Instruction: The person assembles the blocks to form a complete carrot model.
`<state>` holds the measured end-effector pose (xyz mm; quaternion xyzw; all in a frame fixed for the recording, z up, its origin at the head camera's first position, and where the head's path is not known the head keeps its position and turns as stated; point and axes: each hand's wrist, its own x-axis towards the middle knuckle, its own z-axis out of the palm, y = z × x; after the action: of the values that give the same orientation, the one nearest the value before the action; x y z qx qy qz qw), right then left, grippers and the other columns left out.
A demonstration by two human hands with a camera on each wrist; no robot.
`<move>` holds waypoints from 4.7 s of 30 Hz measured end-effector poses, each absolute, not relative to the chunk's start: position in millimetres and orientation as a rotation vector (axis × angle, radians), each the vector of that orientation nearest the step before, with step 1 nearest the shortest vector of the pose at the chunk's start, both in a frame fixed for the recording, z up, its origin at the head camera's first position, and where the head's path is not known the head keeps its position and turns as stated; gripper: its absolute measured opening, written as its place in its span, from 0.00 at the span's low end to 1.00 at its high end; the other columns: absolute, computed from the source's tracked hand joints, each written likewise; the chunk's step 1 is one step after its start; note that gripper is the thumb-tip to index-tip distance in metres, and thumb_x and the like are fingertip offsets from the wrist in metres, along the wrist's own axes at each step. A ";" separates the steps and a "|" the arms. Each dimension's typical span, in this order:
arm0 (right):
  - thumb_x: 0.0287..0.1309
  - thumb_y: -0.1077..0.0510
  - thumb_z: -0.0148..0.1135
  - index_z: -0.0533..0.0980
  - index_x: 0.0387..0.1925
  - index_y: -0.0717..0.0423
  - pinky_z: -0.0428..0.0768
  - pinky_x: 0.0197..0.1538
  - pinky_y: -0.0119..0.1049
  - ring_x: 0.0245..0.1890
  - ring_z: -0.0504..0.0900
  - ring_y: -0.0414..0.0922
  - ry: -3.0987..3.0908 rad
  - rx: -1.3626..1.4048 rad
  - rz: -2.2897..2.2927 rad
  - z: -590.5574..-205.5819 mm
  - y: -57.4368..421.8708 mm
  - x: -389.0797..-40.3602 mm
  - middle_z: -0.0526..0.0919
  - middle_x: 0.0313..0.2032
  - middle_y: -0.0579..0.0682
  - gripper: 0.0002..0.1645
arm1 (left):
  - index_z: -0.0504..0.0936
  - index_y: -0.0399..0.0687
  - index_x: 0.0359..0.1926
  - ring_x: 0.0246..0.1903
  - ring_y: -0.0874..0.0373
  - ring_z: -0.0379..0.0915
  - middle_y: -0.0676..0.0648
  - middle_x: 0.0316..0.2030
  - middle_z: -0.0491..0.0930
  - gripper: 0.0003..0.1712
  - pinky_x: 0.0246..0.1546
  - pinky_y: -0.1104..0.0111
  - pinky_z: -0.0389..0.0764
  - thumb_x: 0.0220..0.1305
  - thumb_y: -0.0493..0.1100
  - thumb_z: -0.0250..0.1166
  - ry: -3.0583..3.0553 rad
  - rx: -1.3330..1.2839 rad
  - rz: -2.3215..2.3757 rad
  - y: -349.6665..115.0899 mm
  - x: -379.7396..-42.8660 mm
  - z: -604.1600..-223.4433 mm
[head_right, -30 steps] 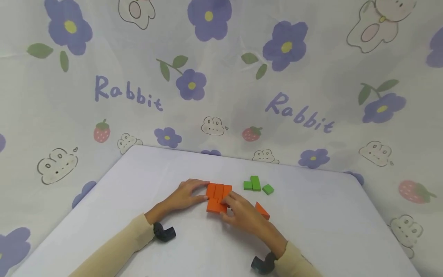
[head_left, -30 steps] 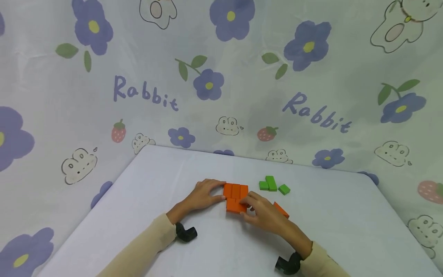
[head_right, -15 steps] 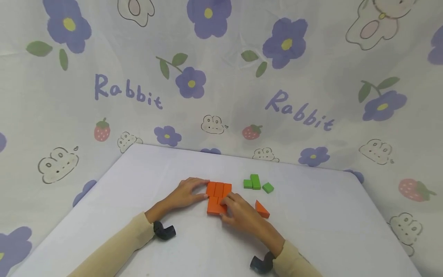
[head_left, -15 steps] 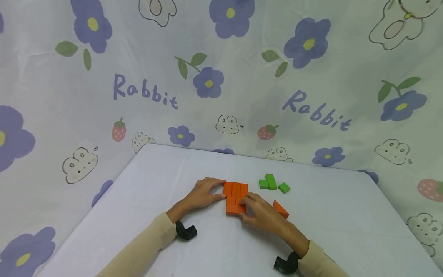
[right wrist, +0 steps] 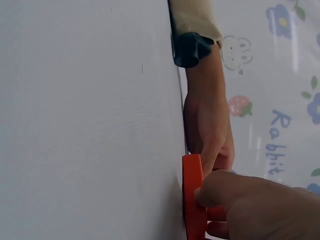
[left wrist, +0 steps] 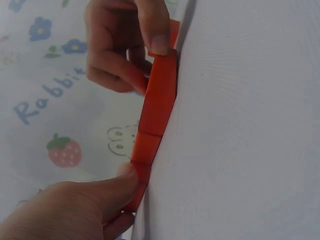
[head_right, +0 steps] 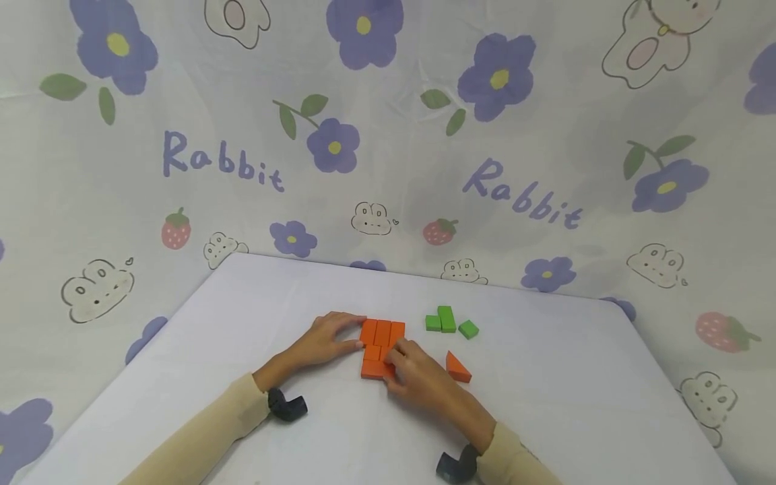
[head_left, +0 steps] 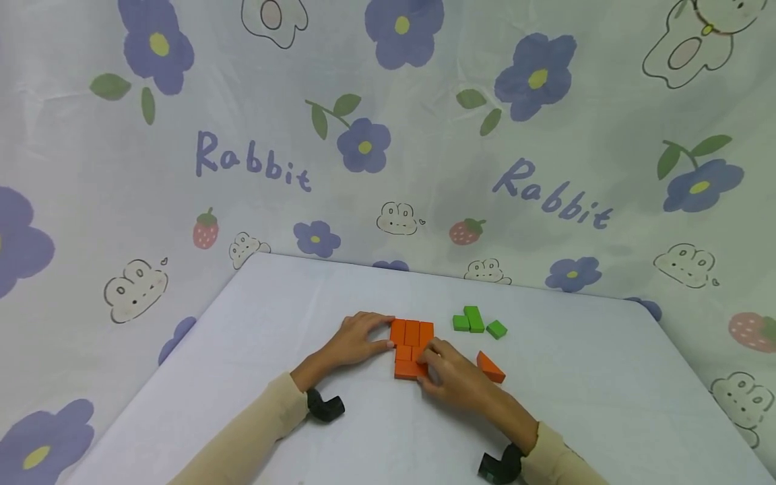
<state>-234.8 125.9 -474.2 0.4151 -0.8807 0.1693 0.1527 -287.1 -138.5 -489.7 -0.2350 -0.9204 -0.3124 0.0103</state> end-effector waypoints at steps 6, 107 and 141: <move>0.54 0.53 0.74 0.79 0.39 0.50 0.79 0.43 0.27 0.39 0.73 0.36 -2.544 1.175 0.473 -473.4 126.5 -232.7 0.72 0.39 0.42 0.13 | 0.74 0.58 0.68 0.68 0.50 0.66 0.52 0.65 0.76 0.33 0.62 0.51 0.63 0.65 0.60 0.66 -2.869 -0.742 -0.967 -138.1 -288.7 -489.7; 0.56 0.60 0.71 0.82 0.45 0.54 0.82 0.38 0.28 0.35 0.79 0.29 -2.619 0.716 0.934 -459.7 229.7 -205.5 0.83 0.37 0.39 0.13 | 0.74 0.56 0.68 0.67 0.49 0.66 0.51 0.64 0.76 0.33 0.62 0.49 0.63 0.65 0.58 0.67 -2.886 -0.720 -1.020 -141.7 -275.8 -485.6; 0.54 0.63 0.72 0.82 0.48 0.54 0.82 0.42 0.26 0.38 0.79 0.34 -2.546 1.161 0.958 -439.6 139.1 -206.1 0.81 0.40 0.42 0.18 | 0.74 0.57 0.68 0.68 0.47 0.65 0.50 0.65 0.75 0.33 0.64 0.48 0.63 0.65 0.59 0.66 -2.898 -0.725 -0.987 -141.3 -276.9 -483.8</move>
<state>-206.1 139.1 -439.6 0.3909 -0.8572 0.3224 0.0918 -276.9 -141.3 -483.8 -0.2306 -0.9211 -0.3136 -0.0021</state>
